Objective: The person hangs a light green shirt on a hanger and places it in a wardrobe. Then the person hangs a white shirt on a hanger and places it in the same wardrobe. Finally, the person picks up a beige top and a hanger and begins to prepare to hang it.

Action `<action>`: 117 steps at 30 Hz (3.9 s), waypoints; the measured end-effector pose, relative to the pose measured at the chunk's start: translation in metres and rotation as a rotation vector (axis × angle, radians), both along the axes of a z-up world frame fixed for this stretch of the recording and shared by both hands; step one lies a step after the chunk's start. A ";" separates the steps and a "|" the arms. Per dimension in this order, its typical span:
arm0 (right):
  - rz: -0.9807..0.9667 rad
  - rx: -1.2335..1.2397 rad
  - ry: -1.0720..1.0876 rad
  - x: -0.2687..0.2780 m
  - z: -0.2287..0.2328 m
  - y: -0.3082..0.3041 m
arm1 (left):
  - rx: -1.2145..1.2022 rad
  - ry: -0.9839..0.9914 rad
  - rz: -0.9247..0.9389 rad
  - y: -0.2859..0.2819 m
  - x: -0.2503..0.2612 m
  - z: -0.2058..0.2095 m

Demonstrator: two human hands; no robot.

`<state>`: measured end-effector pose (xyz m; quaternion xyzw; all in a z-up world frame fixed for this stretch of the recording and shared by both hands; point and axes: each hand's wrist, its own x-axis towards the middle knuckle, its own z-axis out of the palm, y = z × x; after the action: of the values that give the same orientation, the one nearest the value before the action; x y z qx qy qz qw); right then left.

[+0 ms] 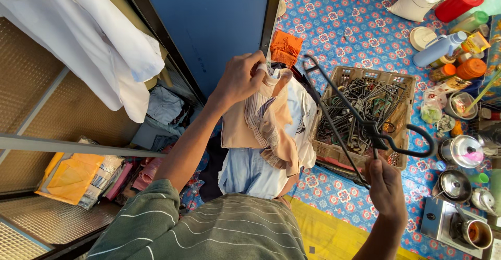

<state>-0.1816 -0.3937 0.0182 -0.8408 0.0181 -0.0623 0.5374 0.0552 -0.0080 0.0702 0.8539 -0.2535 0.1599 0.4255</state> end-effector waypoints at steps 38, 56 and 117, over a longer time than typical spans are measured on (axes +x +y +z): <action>0.436 -0.420 0.089 0.099 0.089 0.042 | 0.113 0.064 -0.244 0.006 0.003 0.038; 0.390 -0.238 -0.149 0.128 0.049 0.115 | 0.128 -0.019 -0.275 0.003 -0.035 0.059; 0.363 -0.026 -0.062 0.170 0.038 0.118 | -0.203 0.008 -0.166 0.090 -0.025 -0.022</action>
<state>-0.0120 -0.2758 0.0560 -0.8348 -0.1512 0.0096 0.5293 0.0301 0.0817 0.0482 0.7832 -0.3043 0.1454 0.5223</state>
